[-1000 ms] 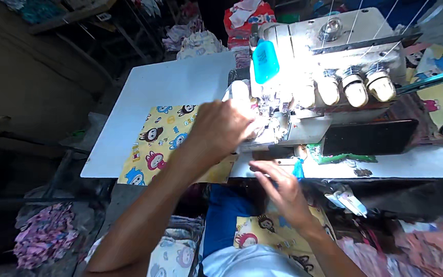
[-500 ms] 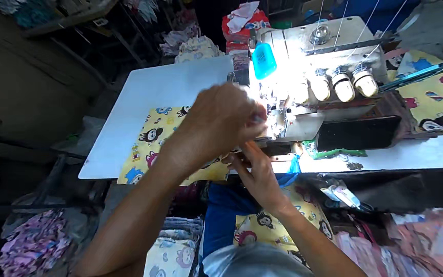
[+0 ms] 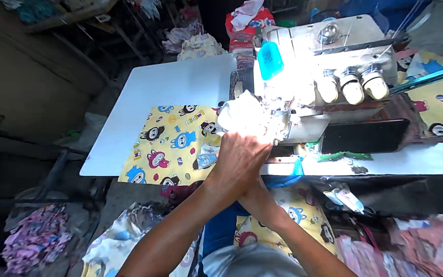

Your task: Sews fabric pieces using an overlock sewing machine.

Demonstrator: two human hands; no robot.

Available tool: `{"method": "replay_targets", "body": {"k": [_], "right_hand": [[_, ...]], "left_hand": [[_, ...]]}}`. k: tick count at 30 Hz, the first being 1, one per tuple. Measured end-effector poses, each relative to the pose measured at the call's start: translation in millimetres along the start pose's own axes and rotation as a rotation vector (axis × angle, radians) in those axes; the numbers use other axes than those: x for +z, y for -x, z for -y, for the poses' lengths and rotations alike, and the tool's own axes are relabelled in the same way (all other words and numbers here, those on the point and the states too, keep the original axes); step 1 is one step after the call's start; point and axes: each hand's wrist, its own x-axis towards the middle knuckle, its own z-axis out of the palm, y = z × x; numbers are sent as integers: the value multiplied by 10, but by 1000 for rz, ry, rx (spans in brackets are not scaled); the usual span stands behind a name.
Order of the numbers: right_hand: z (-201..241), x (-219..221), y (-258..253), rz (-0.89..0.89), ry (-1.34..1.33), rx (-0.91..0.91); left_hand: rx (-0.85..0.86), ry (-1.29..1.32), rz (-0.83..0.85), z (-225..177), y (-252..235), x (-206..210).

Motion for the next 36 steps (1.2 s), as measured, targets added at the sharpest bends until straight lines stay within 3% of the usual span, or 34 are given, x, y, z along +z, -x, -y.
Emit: {"method": "replay_targets", "body": {"k": [1,3,8,13,18,25,32,36], "right_hand": [[-127,102,26,-111,7,-119],[-271,182,57,-166,-27,-183],[-499,157,171,-32,-59,-145],[-588,63,333,10,-77,-81],[-604,-83,387,-39,-41,-54],[-477,-253,167,-111,-66,-64],[-398,-389,13,-150,-163,-96],[-469,-508,-20,-418,-164,21]], "left_hand": [[-5,-2,-2,24,-16,26],[-19,9,-31,77,-47,87],[-156,18,-113,274,-330,283],[-427,186,61,542,-466,305],[-510,191,103,656,-198,220],[-478,267,-31,419,390,13],[-366,365,-88,27,577,262],[-257,340,-121,-240,460,397]]}}
